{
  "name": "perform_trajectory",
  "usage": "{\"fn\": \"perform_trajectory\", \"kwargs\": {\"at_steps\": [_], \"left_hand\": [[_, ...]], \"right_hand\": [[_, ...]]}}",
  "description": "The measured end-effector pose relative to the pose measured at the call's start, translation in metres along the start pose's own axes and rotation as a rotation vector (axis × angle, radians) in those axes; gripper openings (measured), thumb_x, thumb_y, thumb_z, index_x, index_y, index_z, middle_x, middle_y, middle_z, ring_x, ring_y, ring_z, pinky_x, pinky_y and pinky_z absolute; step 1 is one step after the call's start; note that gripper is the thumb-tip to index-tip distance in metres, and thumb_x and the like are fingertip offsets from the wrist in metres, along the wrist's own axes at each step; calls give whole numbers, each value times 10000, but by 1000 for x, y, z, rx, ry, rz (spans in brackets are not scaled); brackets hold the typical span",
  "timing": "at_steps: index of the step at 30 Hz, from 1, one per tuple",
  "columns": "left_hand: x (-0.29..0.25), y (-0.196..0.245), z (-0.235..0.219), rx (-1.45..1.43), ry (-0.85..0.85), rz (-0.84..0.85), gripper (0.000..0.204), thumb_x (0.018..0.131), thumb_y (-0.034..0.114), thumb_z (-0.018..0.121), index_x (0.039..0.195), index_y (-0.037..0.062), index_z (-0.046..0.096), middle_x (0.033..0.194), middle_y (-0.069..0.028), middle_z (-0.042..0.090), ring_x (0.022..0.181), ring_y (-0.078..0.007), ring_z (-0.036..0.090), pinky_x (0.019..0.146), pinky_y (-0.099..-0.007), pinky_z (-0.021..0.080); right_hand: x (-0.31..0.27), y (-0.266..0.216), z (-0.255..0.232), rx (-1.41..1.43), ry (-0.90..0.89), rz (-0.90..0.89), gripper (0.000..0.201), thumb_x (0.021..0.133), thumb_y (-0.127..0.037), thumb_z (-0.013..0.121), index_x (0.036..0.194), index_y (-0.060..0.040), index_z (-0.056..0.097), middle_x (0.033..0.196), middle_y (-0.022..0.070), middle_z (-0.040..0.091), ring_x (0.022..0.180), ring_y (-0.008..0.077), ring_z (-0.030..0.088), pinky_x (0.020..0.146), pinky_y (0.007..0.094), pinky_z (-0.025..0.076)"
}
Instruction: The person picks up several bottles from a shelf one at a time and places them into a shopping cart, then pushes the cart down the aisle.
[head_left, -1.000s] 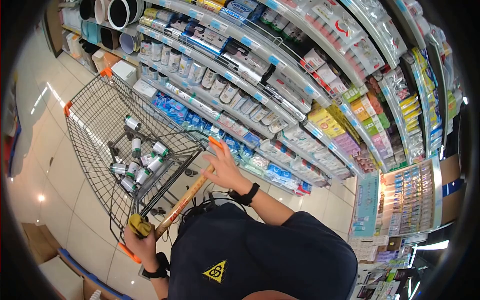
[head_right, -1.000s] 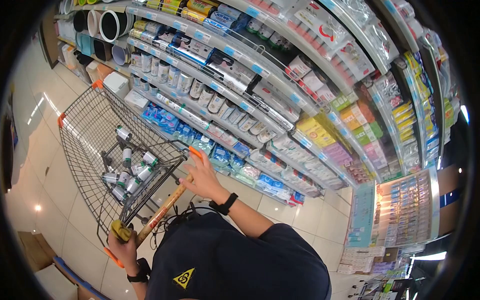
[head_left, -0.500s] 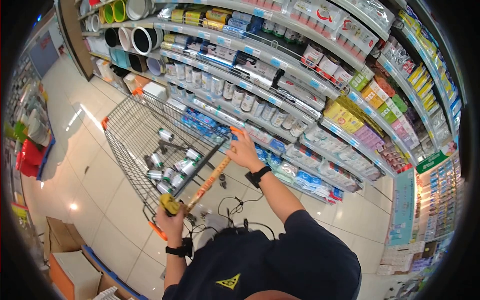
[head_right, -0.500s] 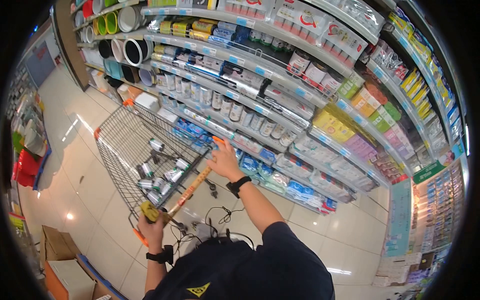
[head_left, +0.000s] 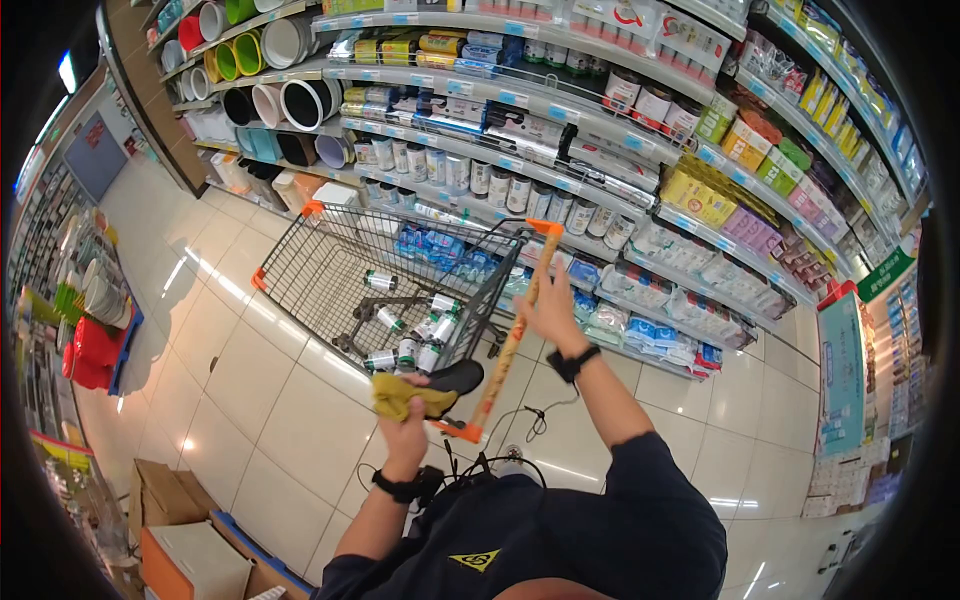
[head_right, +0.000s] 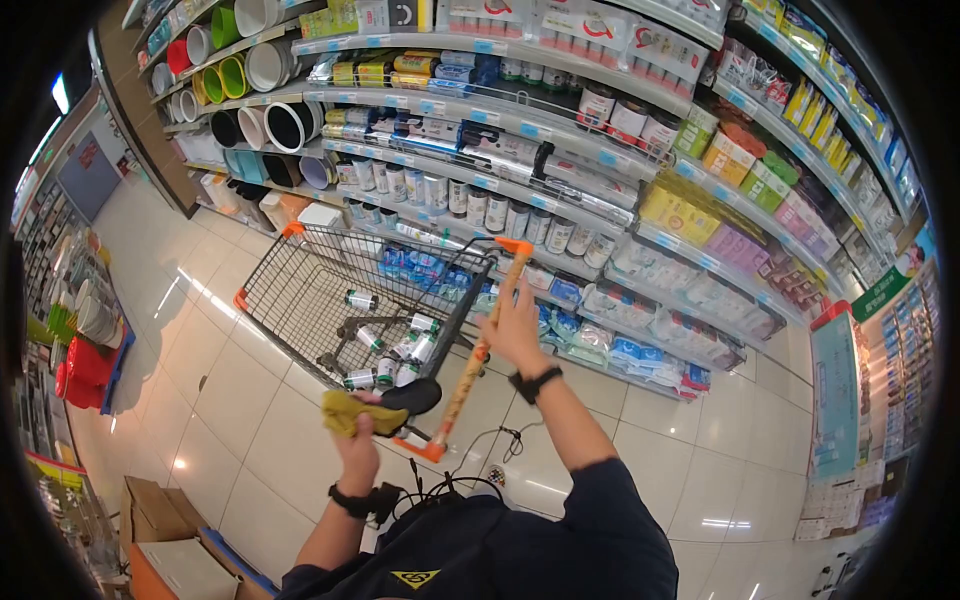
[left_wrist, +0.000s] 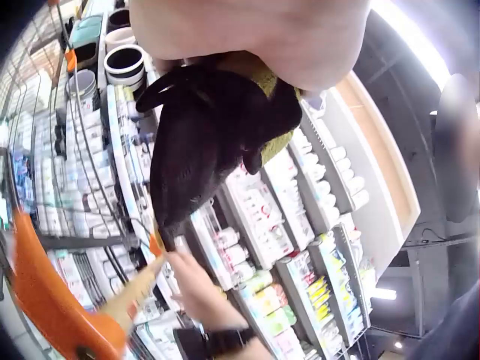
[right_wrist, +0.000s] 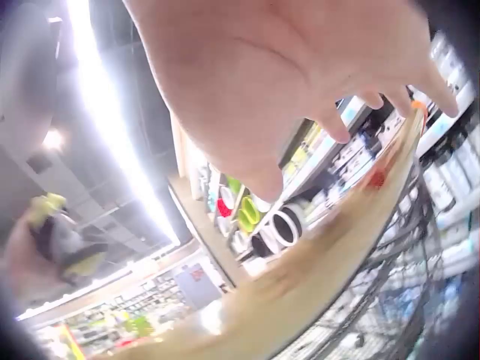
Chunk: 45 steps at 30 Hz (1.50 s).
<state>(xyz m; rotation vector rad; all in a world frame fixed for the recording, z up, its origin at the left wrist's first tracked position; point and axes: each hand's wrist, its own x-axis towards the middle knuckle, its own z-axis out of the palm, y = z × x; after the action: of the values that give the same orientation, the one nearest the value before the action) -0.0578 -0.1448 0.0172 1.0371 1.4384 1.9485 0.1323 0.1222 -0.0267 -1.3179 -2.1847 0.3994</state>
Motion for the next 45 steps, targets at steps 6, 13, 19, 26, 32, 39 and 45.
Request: {"fn": "perform_trajectory", "kwargs": {"at_steps": [6, 13, 19, 26, 32, 39, 45], "left_hand": [[-13, 11, -194, 16, 167, -8, 280, 933, 204, 653, 1077, 3, 523, 1022, -103, 600, 944, -189, 567, 884, -346, 471], [-31, -15, -385, 206, 345, -263, 155, 943, 109, 641, 1009, -15, 574, 932, -72, 628, 850, -169, 606, 802, -311, 509], [34, -21, -447, 287, 219, -286, 158, 900, 96, 702, 968, -15, 613, 910, -65, 651, 830, -154, 618, 765, -301, 519], [126, -45, -499, 452, 46, -213, 188, 875, 105, 724, 967, -19, 616, 888, -69, 668, 798, -151, 633, 734, -298, 526], [209, -55, -572, 616, 116, -246, 216, 863, 121, 728, 976, -20, 611, 880, -76, 663, 804, -153, 628, 738, -300, 522], [330, -120, -562, 534, -107, -259, 242, 880, 158, 730, 1004, -25, 631, 889, -64, 667, 760, -135, 635, 673, -277, 534], [446, -140, -527, 488, -383, -402, 246, 866, 95, 737, 1031, -41, 615, 932, -76, 670, 854, -140, 639, 774, -292, 530]], "right_hand": [[-155, -117, 18, 35, -182, 142, 629, 813, -273, 721, 1332, 0, 493, 1578, 299, 83, 1373, 487, 331, 1090, 469, 376], [-176, -101, 35, -162, 0, 470, 252, 839, -80, 552, 1062, -167, 629, 1073, 188, 597, 899, 392, 618, 768, 469, 492], [-182, -95, 24, -242, 36, 554, 272, 864, -80, 535, 1086, -201, 634, 1021, 176, 638, 936, 380, 633, 773, 471, 501], [-194, -21, 21, -356, 146, 660, 339, 812, -23, 536, 1050, -212, 686, 1017, 139, 667, 943, 337, 648, 795, 453, 514], [-134, -111, 54, -1311, 345, 830, 297, 858, -198, 637, 1151, -149, 642, 1076, 121, 636, 959, 317, 642, 770, 488, 512], [-23, -271, 253, -222, -110, 326, 486, 827, -431, 690, 1148, -69, 650, 1218, 173, 610, 1186, 354, 546, 1017, 595, 348], [-26, -329, 369, -216, -328, 443, 589, 809, -596, 642, 1089, -80, 697, 1047, 135, 672, 1101, 315, 581, 1040, 571, 326]]}}
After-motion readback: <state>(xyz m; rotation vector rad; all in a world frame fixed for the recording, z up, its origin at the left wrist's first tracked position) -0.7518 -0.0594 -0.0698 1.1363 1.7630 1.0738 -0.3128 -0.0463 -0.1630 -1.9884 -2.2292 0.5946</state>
